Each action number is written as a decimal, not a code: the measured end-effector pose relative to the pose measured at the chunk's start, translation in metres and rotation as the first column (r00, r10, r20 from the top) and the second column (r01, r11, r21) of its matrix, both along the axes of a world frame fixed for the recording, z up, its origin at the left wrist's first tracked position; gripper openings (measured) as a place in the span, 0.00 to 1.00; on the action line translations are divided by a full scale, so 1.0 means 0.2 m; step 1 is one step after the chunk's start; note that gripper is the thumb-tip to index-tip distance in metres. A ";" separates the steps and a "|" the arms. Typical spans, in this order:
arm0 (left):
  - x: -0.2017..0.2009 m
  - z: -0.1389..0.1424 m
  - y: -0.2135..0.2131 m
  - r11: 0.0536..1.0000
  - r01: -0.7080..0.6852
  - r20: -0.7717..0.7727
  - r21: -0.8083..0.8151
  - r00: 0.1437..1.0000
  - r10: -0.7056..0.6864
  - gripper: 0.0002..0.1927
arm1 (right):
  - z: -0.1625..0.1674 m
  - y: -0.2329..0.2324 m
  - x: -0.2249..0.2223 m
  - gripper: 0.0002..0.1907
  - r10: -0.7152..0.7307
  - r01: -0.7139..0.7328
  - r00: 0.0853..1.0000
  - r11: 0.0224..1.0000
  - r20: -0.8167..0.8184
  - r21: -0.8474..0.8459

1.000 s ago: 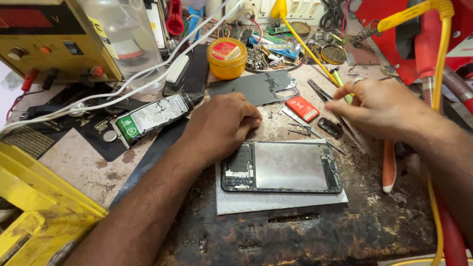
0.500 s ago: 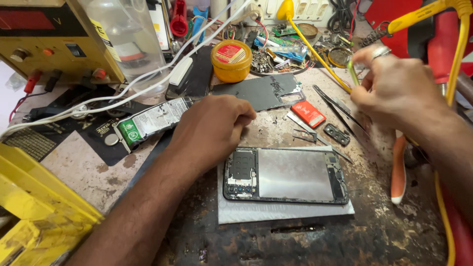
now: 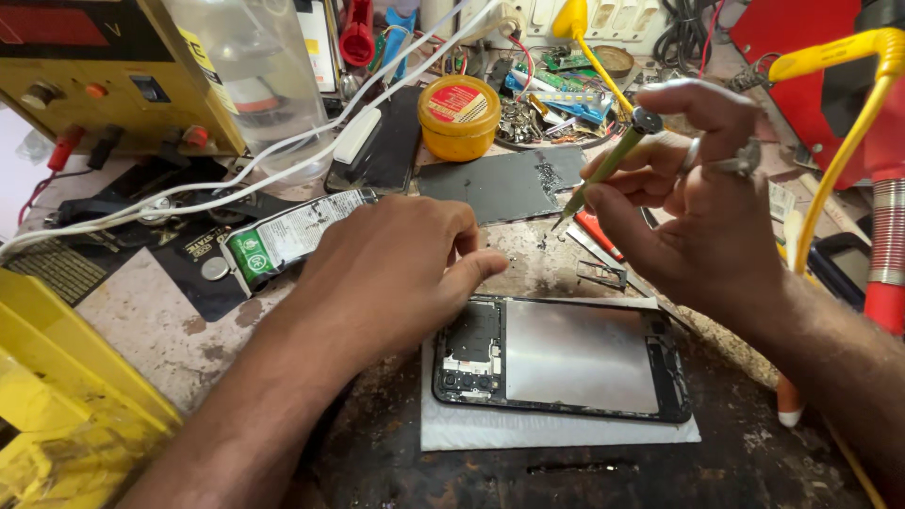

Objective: The person works on a disassembled smartphone lying on a repair bench, using a small green-handled prying tool to scrape and lift old adhesive and residue from the phone's frame and internal edges. They hold the phone steady with one hand while working the tool around the perimeter, occasionally repositioning the phone and setting the tool down to pick up other small parts.

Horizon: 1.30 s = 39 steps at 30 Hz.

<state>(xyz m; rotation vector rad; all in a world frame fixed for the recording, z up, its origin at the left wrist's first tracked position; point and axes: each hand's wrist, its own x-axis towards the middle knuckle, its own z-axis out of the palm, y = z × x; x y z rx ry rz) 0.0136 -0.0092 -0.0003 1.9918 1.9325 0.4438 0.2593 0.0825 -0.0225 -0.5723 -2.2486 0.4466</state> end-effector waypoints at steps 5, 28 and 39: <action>0.00 0.03 -0.03 0.999 0.018 0.003 0.051 1.000 -0.018 0.16 | -0.01 0.00 0.01 0.31 -0.015 0.011 0.998 0.997 0.055 0.070; 0.02 -0.12 0.07 0.917 0.066 0.124 0.394 0.984 -0.124 0.10 | 0.03 -0.02 0.01 0.28 0.013 -0.014 0.999 1.000 0.038 0.012; 0.02 -0.09 0.07 0.919 -0.028 0.134 0.393 0.991 -0.028 0.09 | 0.03 0.04 0.03 0.32 -0.060 0.090 0.986 0.977 0.157 -0.194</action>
